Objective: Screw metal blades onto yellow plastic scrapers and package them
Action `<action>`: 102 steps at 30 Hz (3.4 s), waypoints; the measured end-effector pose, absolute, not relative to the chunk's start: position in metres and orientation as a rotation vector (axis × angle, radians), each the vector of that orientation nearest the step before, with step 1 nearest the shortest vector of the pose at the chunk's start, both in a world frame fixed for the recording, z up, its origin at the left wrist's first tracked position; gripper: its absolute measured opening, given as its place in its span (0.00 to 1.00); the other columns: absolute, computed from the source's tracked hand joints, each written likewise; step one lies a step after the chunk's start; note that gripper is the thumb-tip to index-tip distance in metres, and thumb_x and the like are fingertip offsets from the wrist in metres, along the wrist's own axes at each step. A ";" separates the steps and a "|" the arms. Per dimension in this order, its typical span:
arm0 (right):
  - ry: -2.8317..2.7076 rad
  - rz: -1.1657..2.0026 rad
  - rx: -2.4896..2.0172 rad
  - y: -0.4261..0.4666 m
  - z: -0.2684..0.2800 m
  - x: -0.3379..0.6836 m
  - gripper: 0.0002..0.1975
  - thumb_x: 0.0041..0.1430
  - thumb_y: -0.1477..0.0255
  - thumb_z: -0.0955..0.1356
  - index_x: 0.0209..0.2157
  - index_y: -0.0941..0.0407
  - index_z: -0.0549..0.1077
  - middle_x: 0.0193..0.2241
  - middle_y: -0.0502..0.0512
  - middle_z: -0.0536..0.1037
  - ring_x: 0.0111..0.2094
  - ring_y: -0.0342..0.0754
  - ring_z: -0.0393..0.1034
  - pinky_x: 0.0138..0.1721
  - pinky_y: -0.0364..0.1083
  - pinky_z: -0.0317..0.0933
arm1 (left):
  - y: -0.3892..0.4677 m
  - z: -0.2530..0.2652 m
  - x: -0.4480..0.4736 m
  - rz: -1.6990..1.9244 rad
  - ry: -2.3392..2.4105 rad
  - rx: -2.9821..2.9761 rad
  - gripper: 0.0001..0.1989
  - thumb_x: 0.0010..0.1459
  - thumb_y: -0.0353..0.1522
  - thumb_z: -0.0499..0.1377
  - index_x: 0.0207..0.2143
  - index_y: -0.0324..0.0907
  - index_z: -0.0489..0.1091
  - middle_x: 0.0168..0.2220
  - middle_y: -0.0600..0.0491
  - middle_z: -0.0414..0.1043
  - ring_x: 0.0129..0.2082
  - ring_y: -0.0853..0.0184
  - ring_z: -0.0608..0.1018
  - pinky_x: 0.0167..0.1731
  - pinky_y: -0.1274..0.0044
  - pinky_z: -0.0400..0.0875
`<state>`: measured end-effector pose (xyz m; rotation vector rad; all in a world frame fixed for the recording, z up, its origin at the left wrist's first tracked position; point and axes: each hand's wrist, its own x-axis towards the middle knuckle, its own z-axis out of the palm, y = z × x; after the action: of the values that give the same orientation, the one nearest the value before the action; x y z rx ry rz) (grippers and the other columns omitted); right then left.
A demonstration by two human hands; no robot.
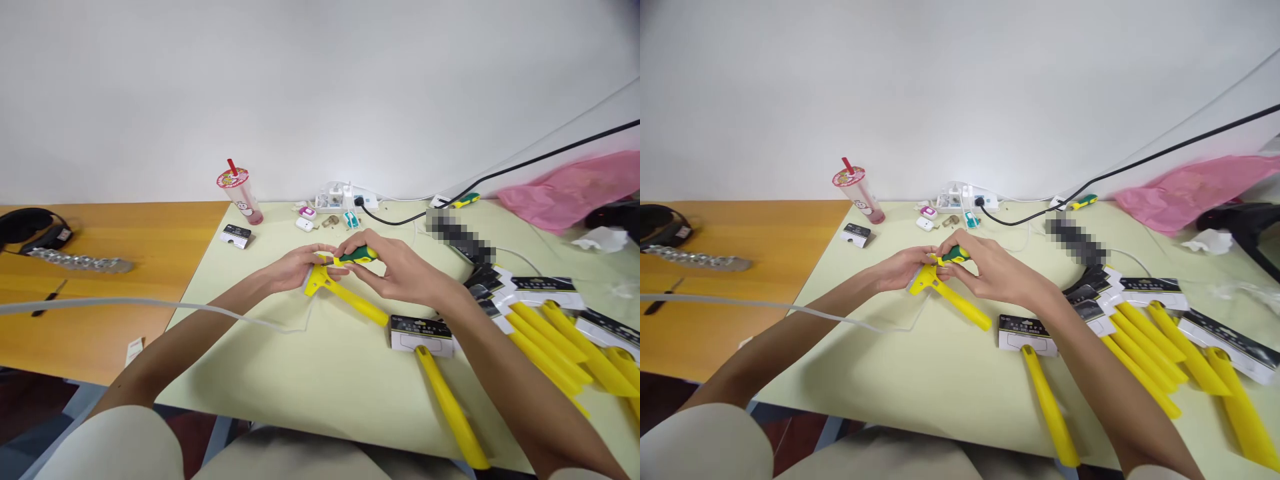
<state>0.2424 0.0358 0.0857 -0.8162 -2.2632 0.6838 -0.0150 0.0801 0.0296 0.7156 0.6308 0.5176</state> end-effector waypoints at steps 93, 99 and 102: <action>-1.847 0.103 -0.746 0.043 0.092 0.240 0.12 0.71 0.61 0.73 0.48 0.51 0.72 0.40 0.56 0.82 0.38 0.53 0.79 0.41 0.51 0.74 | 0.093 0.086 0.024 0.604 0.768 0.975 0.15 0.61 0.23 0.64 0.50 0.41 0.76 0.46 0.46 0.81 0.42 0.58 0.85 0.50 0.61 0.80; -1.782 0.195 -0.755 0.042 0.095 0.241 0.17 0.68 0.60 0.76 0.51 0.51 0.71 0.42 0.55 0.84 0.40 0.53 0.82 0.42 0.51 0.76 | 0.080 0.087 0.025 0.730 0.704 0.909 0.14 0.67 0.25 0.64 0.54 0.38 0.77 0.44 0.44 0.82 0.46 0.60 0.85 0.58 0.65 0.75; -1.797 0.155 -0.728 0.039 0.100 0.241 0.15 0.69 0.62 0.76 0.52 0.50 0.72 0.42 0.55 0.84 0.40 0.52 0.83 0.42 0.51 0.77 | 0.074 0.080 0.026 0.760 0.693 0.865 0.09 0.68 0.28 0.64 0.50 0.36 0.78 0.54 0.40 0.80 0.54 0.55 0.84 0.61 0.63 0.74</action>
<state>0.2406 0.0391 0.1002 -0.7275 -1.7974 0.1548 0.0264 0.0741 0.0803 0.8653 0.6932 0.7604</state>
